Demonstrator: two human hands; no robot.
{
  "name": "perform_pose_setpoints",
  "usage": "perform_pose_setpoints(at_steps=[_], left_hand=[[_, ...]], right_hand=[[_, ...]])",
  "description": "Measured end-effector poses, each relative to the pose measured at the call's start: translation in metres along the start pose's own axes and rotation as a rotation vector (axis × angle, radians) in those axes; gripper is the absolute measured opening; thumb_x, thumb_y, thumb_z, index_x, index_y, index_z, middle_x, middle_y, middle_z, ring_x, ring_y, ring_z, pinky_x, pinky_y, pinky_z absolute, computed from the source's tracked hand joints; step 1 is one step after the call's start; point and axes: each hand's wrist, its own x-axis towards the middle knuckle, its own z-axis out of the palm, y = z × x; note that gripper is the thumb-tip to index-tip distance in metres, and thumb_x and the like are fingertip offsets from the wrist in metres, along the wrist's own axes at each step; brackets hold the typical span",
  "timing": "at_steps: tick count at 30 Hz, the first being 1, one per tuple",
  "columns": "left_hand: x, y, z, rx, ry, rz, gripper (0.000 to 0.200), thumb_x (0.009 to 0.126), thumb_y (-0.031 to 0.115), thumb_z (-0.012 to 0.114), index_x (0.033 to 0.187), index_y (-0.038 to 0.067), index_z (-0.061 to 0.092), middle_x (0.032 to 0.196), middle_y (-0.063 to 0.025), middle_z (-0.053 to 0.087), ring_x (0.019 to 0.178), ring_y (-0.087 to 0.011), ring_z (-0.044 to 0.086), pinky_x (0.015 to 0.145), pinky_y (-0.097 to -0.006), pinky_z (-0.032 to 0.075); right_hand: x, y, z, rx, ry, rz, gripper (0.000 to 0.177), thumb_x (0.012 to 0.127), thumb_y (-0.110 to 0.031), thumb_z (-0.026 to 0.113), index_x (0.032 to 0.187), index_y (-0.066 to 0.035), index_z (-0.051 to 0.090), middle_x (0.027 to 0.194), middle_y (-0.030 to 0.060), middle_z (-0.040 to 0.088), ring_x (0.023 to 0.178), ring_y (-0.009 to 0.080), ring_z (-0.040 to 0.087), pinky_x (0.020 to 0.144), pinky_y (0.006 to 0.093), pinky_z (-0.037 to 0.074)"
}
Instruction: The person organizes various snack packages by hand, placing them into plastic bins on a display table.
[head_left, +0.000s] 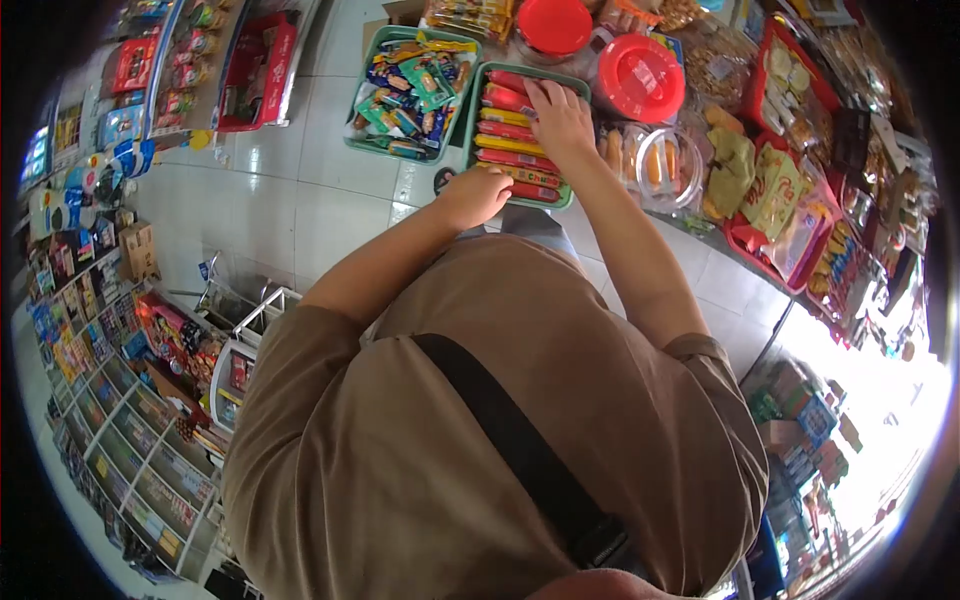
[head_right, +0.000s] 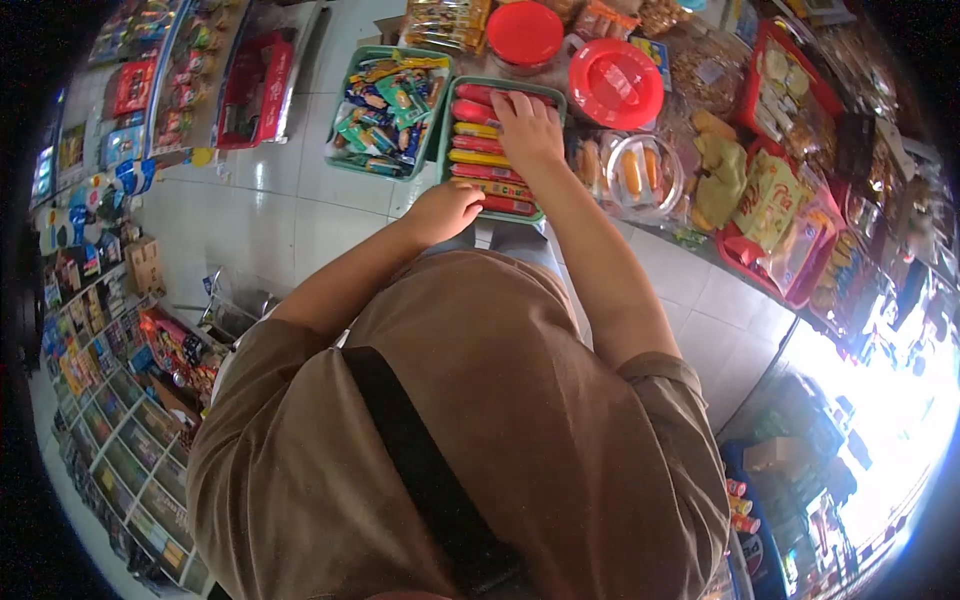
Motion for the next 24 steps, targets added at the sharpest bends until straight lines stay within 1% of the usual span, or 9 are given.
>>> perform_pose_setpoints(at_steps=[1,4,5,9,13,16,18,22,24], left_hand=[[-0.009,-0.005,-0.003,-0.012,0.012,-0.036,0.019,0.082,0.018,0.06,0.095,0.004,0.062,0.091,-0.0131,0.063,0.085,-0.0326,0.06,0.074,-0.0414,0.048],[-0.041,-0.02,-0.018,-0.026,0.074,-0.111,0.021,0.082,0.018,0.059,0.097,0.004,0.062,0.091,-0.015,0.063,0.085,-0.0335,0.06,0.073,-0.0423,0.048],[-0.05,-0.025,-0.024,-0.024,0.075,-0.149,0.022,0.082,0.019,0.059,0.098,0.004,0.062,0.091,-0.0156,0.063,0.085,-0.0339,0.06,0.073,-0.0426,0.048],[-0.08,-0.054,-0.035,-0.024,0.144,-0.213,0.027,0.082,0.021,0.06,0.101,0.002,0.063,0.093,-0.0188,0.063,0.087,-0.0343,0.061,0.074,-0.0408,0.049],[-0.091,-0.08,-0.033,-0.147,0.222,-0.265,0.027,0.082,0.023,0.061,0.1,0.004,0.062,0.096,-0.0171,0.063,0.09,-0.0342,0.059,0.076,-0.0414,0.048],[-0.083,-0.075,-0.051,-0.199,0.128,-0.272,0.03,0.082,0.025,0.061,0.103,0.003,0.062,0.1,-0.0173,0.063,0.093,-0.0332,0.06,0.079,-0.0402,0.047],[-0.073,-0.078,-0.06,-0.124,0.052,-0.163,0.032,0.083,0.022,0.061,0.107,0.0,0.061,0.102,-0.0173,0.062,0.088,-0.0295,0.063,0.075,-0.0358,0.05],[-0.052,-0.067,-0.077,-0.027,-0.037,0.035,0.03,0.082,0.021,0.062,0.105,0.001,0.062,0.099,-0.0153,0.063,0.09,-0.0295,0.062,0.076,-0.0369,0.049],[-0.04,-0.065,-0.083,0.048,-0.056,0.17,0.029,0.082,0.022,0.062,0.104,0.002,0.063,0.097,-0.0149,0.064,0.089,-0.0295,0.062,0.075,-0.0375,0.049]], right_hand=[[0.009,0.004,0.013,-0.09,-0.179,0.045,0.059,0.081,-0.024,0.06,0.135,-0.015,0.038,0.133,0.0105,0.043,0.124,0.0287,0.043,0.1,0.0459,0.036],[0.012,0.01,0.041,-0.245,-0.194,0.14,0.068,0.083,-0.029,0.06,0.142,-0.017,0.029,0.144,0.0098,0.032,0.133,0.0289,0.031,0.104,0.0522,0.029],[0.013,0.013,0.04,-0.242,-0.34,0.177,0.073,0.084,-0.036,0.058,0.145,-0.019,0.021,0.151,0.008,0.021,0.138,0.0295,0.021,0.106,0.0573,0.023],[-0.012,0.011,0.035,-0.223,-0.308,0.162,0.073,0.083,-0.041,0.057,0.144,-0.017,0.025,0.151,0.0081,0.02,0.138,0.0322,0.02,0.106,0.0582,0.022],[-0.052,-0.003,0.037,-0.196,-0.153,0.149,0.064,0.08,-0.033,0.06,0.137,-0.013,0.038,0.145,0.011,0.029,0.135,0.0343,0.024,0.106,0.0551,0.026],[-0.087,-0.03,0.022,-0.094,-0.12,0.13,0.053,0.078,-0.025,0.062,0.127,-0.01,0.049,0.139,0.0127,0.036,0.133,0.0349,0.028,0.106,0.0505,0.029],[-0.113,-0.04,0.021,-0.015,-0.047,0.1,0.047,0.076,-0.021,0.063,0.12,-0.009,0.055,0.135,0.013,0.04,0.132,0.0345,0.03,0.106,0.0474,0.03],[-0.151,-0.06,-0.003,0.157,-0.012,0.316,0.042,0.075,-0.015,0.061,0.118,-0.012,0.057,0.132,0.0143,0.043,0.13,0.0333,0.033,0.106,0.0439,0.031],[-0.169,-0.057,-0.01,0.141,0.173,0.414,0.043,0.075,-0.011,0.06,0.119,-0.012,0.056,0.129,0.0153,0.045,0.126,0.035,0.037,0.106,0.0439,0.032]])
